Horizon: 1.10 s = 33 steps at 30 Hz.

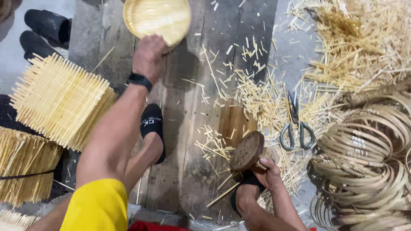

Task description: The person sits on the floor and repeatedly weaves bamboo strips into a circular mat using a wooden mold and shears. They trim excess strips, stack finished mats, and continue the process with new materials.

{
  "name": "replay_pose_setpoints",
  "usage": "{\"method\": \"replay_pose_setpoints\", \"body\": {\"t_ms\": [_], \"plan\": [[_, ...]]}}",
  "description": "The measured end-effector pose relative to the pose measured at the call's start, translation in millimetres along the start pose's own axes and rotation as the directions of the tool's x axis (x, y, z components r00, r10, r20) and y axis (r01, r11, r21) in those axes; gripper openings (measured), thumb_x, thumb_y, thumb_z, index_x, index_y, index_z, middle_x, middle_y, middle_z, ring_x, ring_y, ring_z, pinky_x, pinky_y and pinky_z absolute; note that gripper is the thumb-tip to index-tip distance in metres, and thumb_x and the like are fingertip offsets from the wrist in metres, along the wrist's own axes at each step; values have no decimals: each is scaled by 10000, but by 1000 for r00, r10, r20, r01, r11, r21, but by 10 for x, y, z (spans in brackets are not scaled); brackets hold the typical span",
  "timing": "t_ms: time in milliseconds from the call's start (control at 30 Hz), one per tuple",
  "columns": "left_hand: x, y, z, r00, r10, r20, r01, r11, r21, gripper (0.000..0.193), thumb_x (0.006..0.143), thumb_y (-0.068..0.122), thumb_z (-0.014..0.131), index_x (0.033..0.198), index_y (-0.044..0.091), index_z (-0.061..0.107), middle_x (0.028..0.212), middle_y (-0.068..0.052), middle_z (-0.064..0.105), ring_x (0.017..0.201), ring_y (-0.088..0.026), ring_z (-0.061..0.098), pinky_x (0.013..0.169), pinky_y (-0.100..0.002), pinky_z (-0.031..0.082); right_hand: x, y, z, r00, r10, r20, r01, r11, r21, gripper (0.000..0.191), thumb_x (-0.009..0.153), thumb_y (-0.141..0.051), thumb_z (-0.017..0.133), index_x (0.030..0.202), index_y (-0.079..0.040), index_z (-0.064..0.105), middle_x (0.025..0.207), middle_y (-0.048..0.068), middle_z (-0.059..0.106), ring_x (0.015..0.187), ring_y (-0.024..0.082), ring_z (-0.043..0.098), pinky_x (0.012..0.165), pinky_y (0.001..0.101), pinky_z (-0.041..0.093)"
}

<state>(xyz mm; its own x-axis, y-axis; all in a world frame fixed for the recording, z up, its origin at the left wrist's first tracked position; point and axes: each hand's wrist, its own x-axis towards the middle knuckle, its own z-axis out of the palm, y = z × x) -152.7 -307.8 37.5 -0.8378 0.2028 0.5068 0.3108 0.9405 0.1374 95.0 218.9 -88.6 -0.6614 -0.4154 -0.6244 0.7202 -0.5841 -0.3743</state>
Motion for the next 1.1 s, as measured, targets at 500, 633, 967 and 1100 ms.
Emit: {"method": "replay_pose_setpoints", "body": {"t_ms": [500,633,967,1100], "plan": [[285,-603,182,964,-183,193,178,983,42,288,763,-26,673,1039,43,720,1126,-142,727,1126,-351,652,1035,-491,457,27,-99,210,996,30,-80,-34,998,-48,639,800,-258,649,1324,97,562,1267,228,660,1173,385,617,1095,521,430],[113,-119,200,988,-120,-101,134,980,145,582,785,-1,693,1346,-90,566,1352,-280,599,1266,-441,559,1101,-509,423,-6,-139,437,998,39,-44,-44,992,-121,666,821,-268,658,1328,150,548,1262,280,654,1169,426,613,1095,521,440],[-1662,2428,713,376,-547,748,808,-201,-554,383,934,302,723,1207,37,754,1073,-77,784,928,-132,684,847,-307,553,410,-336,1453,989,-120,84,145,899,-414,817,937,-589,490,1483,10,381,1433,241,504,1315,374,506,1120,513,417],[-1595,1959,493,546,-528,650,821,182,-542,373,886,218,709,1215,45,735,1050,-126,795,933,-187,755,854,-308,574,329,-230,1547,980,-136,-148,-7,710,-704,737,973,-595,444,1359,28,524,1210,210,663,1081,321,662,891,460,554]]}}
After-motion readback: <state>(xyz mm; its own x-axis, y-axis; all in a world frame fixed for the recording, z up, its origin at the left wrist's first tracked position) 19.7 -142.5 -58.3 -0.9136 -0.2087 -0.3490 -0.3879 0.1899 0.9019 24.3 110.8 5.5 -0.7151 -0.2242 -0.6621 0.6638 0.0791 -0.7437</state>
